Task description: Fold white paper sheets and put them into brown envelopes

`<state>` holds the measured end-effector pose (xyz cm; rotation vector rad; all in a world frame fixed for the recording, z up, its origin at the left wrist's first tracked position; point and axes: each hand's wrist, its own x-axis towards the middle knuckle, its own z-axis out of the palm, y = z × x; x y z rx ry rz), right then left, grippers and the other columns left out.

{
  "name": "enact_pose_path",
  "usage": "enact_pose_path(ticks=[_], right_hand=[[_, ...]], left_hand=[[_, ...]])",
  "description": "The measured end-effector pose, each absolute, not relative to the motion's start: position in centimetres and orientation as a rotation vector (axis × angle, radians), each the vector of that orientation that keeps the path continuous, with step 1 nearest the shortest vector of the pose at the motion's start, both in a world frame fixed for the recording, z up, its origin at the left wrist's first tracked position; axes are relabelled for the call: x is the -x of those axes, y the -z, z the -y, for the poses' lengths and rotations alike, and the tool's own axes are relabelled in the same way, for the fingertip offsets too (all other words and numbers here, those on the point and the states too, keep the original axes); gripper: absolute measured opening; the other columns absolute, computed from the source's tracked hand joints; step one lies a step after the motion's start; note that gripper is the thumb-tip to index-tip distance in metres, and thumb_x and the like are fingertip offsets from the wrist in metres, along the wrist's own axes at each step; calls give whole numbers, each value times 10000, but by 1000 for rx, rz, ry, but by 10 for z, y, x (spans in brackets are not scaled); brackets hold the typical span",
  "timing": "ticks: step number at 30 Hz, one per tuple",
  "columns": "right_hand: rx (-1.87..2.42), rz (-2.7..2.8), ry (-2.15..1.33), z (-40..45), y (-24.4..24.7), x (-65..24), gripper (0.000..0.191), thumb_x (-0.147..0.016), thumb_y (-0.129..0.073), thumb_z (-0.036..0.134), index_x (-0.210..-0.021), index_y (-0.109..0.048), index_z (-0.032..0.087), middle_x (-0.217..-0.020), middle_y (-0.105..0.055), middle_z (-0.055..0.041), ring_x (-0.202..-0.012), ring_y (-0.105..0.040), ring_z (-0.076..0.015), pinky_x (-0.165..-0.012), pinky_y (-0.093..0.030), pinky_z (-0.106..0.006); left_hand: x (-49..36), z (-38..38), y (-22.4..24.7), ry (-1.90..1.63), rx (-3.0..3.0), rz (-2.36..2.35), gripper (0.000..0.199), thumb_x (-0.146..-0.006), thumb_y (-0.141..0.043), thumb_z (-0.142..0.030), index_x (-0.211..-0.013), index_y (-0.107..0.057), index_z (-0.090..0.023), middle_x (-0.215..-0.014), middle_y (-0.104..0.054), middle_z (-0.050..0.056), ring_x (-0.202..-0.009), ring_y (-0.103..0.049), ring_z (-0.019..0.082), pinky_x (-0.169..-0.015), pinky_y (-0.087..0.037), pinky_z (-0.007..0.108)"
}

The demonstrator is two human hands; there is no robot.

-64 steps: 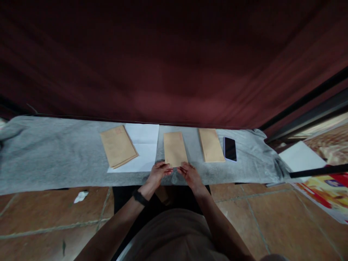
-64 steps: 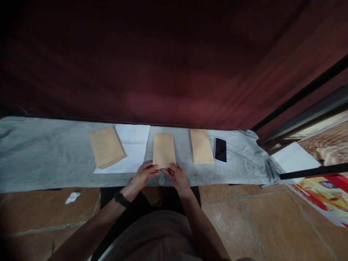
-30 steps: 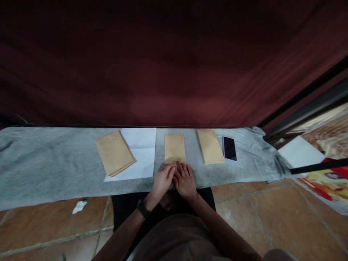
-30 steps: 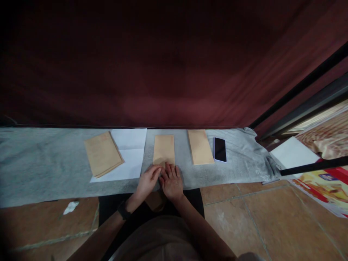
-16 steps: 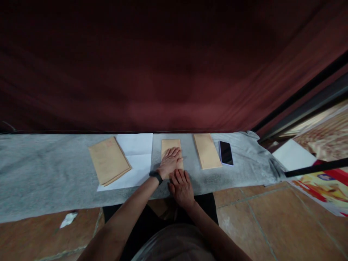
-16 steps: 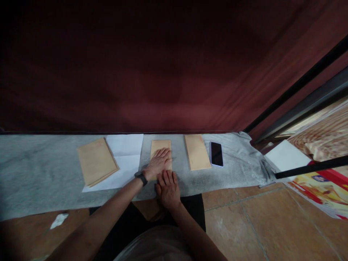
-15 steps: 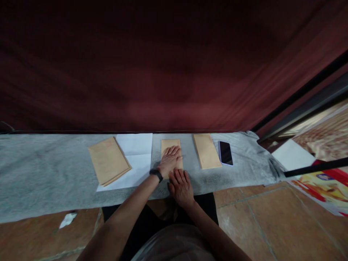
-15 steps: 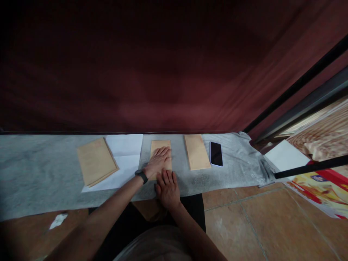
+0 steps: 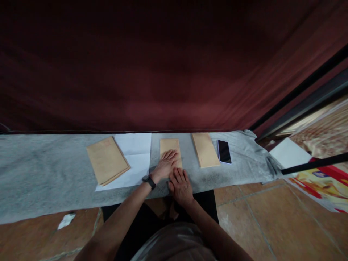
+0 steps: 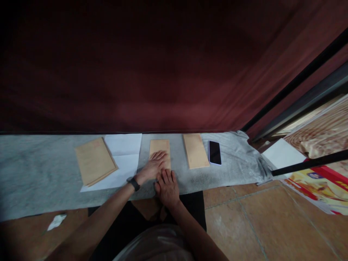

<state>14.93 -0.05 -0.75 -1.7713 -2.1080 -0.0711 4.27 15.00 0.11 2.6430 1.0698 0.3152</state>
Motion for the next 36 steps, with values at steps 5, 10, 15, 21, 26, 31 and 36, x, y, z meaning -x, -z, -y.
enact_pose_path(ticks=[5,10,15,21,26,31,36], right_hand=[[1780,2145,77,1,14,-151,507,-999,-538,384,-1461,-529,173,-1548,-487,-118,-1473,-371,-296,-1220,-251,-499],[1792,2155,66,1,13,-152,519,-1038,-458,391,-1525,-443,213,-1606,-399,-92,-1505,-321,-268,-1226,-235,-497],[1788,2137,56,3,11,-153,533,-1053,-419,398,-1531,-424,162,-1589,-426,-108,-1492,-350,-248,-1236,-231,-471],[1817,2106,89,16,11,-164,573,-1046,-423,360,-1557,-361,109,-1572,-441,-149,-1475,-380,-255,-1234,-243,-477],[1842,2076,60,25,10,-170,576,-1039,-440,353,-1546,-376,88,-1568,-442,-169,-1470,-388,-263,-1221,-273,-465],[1868,2025,-17,21,2,-171,513,-1034,-438,324,-1511,-444,135,-1529,-505,-143,-1418,-451,-265,-1212,-275,-486],[1861,2066,-74,6,-11,-181,412,-1017,-468,264,-1409,-561,178,-1414,-613,-106,-1304,-538,-249,-1202,-288,-459]], left_hand=[[4,-75,5,-391,-2682,-1043,559,-1059,-327,-421,-1557,-366,-173,-1605,-405,117,-1508,-332,208,-1240,-285,457],[29,-31,5,-434,-2812,-1077,652,-1030,-425,-456,-1578,-303,-125,-1610,-381,149,-1512,-323,250,-1231,-321,471],[30,-29,5,-443,-2873,-1085,635,-1013,-477,-404,-1561,-341,-114,-1595,-407,150,-1506,-335,260,-1235,-319,471],[29,-26,3,-424,-2861,-1100,592,-1010,-481,-401,-1511,-422,-92,-1580,-426,171,-1489,-367,282,-1220,-346,474],[31,-27,-3,-411,-2763,-1178,487,-1022,-424,-309,-1452,-488,-91,-1519,-507,184,-1441,-446,285,-1171,-415,467],[24,-43,-15,-238,-2795,-1158,560,-901,-364,-23,-1423,-510,-162,-1443,-581,168,-1370,-524,273,-1085,-484,478],[7,-54,-24,-122,-2866,-1144,527,-874,-357,17,-1299,-599,-178,-1294,-643,196,-1231,-609,308,-909,-557,444]])
